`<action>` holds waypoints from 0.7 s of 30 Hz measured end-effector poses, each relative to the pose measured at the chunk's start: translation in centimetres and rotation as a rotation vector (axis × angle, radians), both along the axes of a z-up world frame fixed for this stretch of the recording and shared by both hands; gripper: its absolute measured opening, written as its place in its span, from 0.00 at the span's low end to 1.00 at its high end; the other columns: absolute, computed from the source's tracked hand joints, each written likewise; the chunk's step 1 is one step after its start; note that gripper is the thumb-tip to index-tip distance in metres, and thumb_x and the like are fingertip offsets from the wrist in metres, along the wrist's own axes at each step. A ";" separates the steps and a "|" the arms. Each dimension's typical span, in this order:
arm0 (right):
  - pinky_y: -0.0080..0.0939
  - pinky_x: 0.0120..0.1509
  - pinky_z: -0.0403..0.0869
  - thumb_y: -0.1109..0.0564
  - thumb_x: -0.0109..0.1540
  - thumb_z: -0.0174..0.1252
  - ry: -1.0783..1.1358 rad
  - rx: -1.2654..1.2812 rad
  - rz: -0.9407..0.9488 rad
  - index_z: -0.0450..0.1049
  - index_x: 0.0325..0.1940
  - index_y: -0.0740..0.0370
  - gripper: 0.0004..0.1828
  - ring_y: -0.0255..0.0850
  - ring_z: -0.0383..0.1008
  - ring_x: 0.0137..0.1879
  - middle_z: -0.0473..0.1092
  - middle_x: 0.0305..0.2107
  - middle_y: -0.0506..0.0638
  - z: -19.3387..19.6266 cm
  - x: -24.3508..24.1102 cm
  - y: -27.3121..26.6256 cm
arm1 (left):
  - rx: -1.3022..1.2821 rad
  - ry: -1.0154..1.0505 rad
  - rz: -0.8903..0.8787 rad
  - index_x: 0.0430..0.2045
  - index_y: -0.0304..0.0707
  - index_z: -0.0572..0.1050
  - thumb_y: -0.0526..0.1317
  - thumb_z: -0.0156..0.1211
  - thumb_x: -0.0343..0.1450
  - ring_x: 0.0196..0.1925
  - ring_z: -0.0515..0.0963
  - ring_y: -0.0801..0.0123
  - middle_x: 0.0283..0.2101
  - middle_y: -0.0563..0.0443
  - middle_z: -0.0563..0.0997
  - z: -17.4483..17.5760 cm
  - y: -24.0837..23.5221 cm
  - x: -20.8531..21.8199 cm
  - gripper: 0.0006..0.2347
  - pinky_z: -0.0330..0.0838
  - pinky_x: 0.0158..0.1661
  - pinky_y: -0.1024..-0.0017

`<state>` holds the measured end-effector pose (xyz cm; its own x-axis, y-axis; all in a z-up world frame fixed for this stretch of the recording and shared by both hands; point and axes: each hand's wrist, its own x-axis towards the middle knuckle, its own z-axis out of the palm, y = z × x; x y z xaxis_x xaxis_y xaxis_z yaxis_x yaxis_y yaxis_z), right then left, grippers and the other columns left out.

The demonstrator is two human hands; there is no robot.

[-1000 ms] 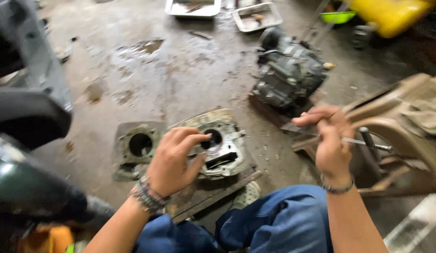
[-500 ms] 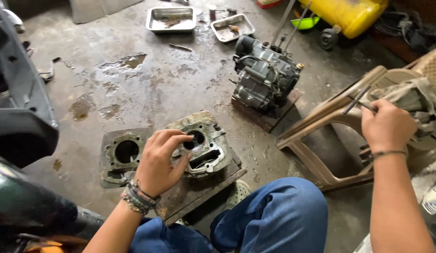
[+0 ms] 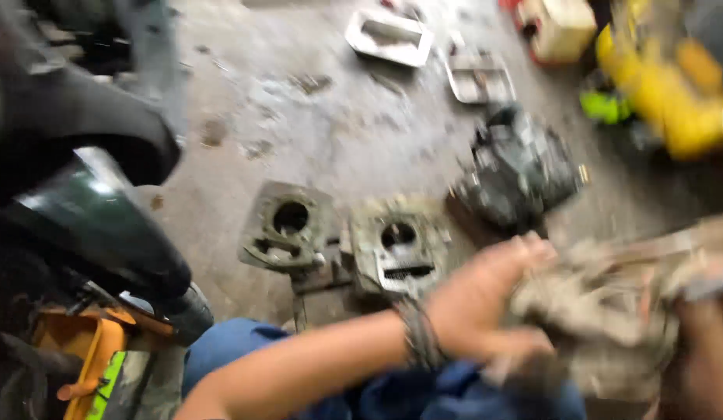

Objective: Cleaning carbon deposits from a motorcycle cylinder head using a metal pick and a cloth

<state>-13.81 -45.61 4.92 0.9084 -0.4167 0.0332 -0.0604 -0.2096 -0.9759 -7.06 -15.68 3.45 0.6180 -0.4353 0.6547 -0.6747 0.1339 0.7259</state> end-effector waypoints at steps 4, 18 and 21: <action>0.41 0.55 0.73 0.63 0.65 0.54 -0.152 0.029 0.286 0.68 0.49 0.64 0.08 0.41 0.72 0.42 0.71 0.40 0.55 2.6 2.8 6.9 | -0.091 0.260 -0.295 0.64 0.40 0.64 0.41 0.63 0.66 0.65 0.77 0.54 0.66 0.45 0.73 -3.5 -1.2 -2.0 0.29 0.74 0.67 0.62; 0.32 0.27 0.61 0.62 0.55 0.66 0.006 -0.601 0.406 0.80 0.31 0.65 0.03 0.33 0.60 0.24 0.68 0.24 0.46 -2.2 8.7 19.6 | 0.726 0.117 0.094 0.31 0.36 0.68 0.35 0.58 0.66 0.30 0.80 0.49 0.31 0.45 0.79 -1.5 12.9 -3.1 0.07 0.74 0.30 0.59; 0.35 0.26 0.63 0.57 0.56 0.67 -0.083 -0.817 0.472 0.80 0.31 0.61 0.05 0.34 0.63 0.21 0.71 0.25 0.43 -1.7 9.1 21.3 | 0.922 0.115 0.110 0.29 0.38 0.72 0.40 0.63 0.65 0.31 0.83 0.53 0.30 0.48 0.82 -1.9 13.6 -1.9 0.08 0.77 0.29 0.60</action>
<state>-4.75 -24.31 3.26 0.9587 0.1739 0.2249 0.2683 -0.8149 -0.5137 -8.95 -2.08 1.52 0.7259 -0.6877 0.0126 -0.5671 -0.5880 0.5767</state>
